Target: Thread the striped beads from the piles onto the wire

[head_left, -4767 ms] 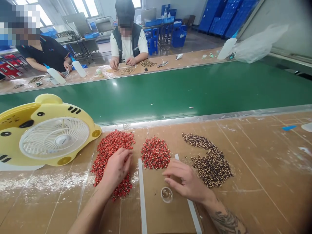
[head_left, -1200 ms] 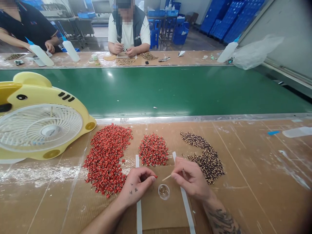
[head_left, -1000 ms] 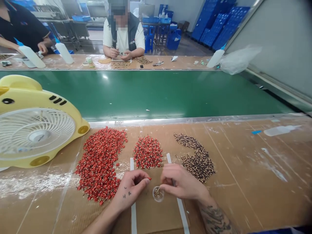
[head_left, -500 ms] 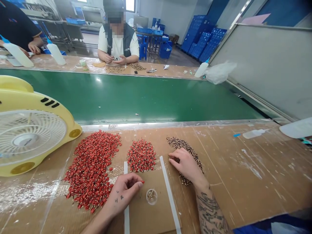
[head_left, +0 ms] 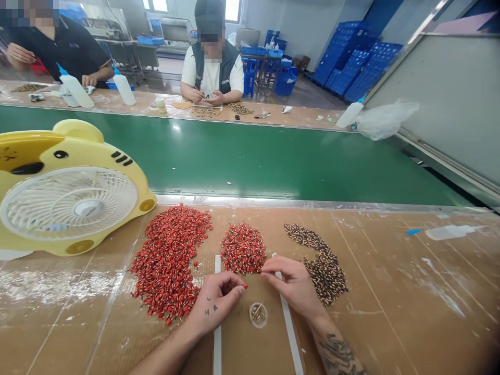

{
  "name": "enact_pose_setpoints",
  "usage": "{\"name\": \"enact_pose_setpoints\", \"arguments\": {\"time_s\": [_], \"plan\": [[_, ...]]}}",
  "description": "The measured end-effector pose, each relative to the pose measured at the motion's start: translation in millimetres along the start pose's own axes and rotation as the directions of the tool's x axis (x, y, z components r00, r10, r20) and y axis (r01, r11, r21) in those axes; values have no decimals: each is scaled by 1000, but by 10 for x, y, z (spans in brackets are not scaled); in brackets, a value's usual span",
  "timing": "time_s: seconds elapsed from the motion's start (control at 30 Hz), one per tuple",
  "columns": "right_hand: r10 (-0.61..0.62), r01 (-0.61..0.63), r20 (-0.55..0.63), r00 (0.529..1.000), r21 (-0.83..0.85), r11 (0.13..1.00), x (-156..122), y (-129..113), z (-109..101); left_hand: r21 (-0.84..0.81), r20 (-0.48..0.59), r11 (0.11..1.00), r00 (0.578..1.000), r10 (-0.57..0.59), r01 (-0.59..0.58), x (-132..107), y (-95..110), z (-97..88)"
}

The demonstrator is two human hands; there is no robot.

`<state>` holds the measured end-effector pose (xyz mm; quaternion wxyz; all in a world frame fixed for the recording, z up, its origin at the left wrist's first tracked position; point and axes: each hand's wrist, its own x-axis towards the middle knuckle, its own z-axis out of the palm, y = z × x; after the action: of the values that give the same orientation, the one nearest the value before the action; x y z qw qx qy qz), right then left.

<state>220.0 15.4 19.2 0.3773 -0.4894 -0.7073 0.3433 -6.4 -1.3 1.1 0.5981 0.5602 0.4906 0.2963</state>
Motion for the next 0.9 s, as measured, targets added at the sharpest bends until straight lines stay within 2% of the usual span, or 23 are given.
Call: {"name": "enact_pose_setpoints", "arguments": {"time_s": [0.1,0.2,0.9], "plan": [[-65,62,59,996,56,997,-18,-114,169,-1,-21,1000,1000,23,-23,-2,8,10],[-94,88,92,991,61,994,-33,-176,234,-2,-34,999,998,48,-48,-9,22,18],[-75,77,93,993,-29,997,-45,-253,315,119,-141,985,980,139,-123,-11,-13,60]]}}
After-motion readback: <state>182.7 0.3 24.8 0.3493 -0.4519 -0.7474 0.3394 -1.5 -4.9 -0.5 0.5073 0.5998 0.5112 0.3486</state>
